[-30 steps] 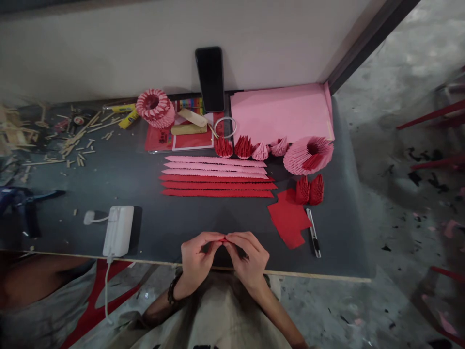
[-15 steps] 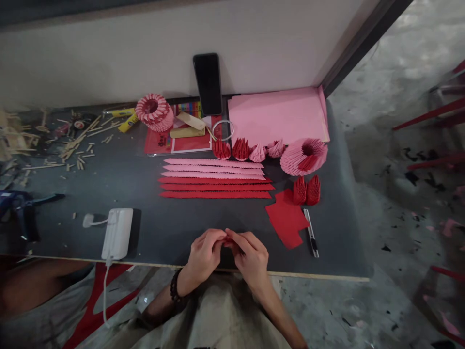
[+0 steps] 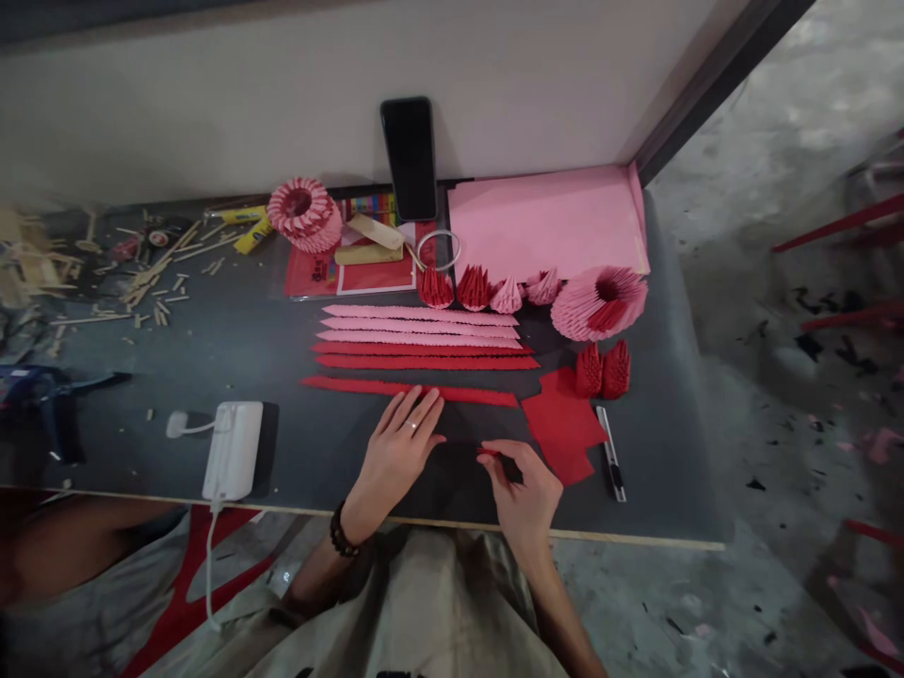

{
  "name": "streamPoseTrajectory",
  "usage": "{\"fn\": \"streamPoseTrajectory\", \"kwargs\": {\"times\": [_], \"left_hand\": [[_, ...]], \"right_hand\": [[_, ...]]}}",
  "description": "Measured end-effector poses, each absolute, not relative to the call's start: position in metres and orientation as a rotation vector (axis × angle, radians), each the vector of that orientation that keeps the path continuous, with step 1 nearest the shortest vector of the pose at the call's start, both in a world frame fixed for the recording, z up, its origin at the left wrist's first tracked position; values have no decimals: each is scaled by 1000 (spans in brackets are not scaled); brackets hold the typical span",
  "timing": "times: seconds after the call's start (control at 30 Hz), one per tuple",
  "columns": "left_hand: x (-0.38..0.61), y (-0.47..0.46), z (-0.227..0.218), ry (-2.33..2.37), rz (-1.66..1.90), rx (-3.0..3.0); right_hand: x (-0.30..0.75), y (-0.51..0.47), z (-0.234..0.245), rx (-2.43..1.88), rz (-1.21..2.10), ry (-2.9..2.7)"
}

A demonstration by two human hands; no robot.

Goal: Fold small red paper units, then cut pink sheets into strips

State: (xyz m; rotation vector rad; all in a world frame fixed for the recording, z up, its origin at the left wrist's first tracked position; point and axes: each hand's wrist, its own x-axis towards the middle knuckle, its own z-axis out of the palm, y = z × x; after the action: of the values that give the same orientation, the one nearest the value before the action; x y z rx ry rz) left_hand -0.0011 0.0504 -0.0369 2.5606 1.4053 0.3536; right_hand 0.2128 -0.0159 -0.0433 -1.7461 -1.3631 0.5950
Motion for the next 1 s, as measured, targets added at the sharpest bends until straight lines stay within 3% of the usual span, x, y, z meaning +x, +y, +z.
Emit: {"fn": "streamPoseTrajectory", "kwargs": {"times": [0.17, 0.43, 0.67, 1.0], "left_hand": [[-18, 37, -31, 1605, 582, 2490], [48, 46, -39, 1444, 369, 2538], [39, 42, -41, 1283, 596, 2219], [42, 43, -46, 1252, 660, 2140]], "right_hand": [[219, -17, -45, -1822, 562, -1345], [220, -10, -42, -1845, 490, -1494], [224, -15, -43, -1784, 449, -1561], [221, -14, -56, -1781, 286, -1661]]}}
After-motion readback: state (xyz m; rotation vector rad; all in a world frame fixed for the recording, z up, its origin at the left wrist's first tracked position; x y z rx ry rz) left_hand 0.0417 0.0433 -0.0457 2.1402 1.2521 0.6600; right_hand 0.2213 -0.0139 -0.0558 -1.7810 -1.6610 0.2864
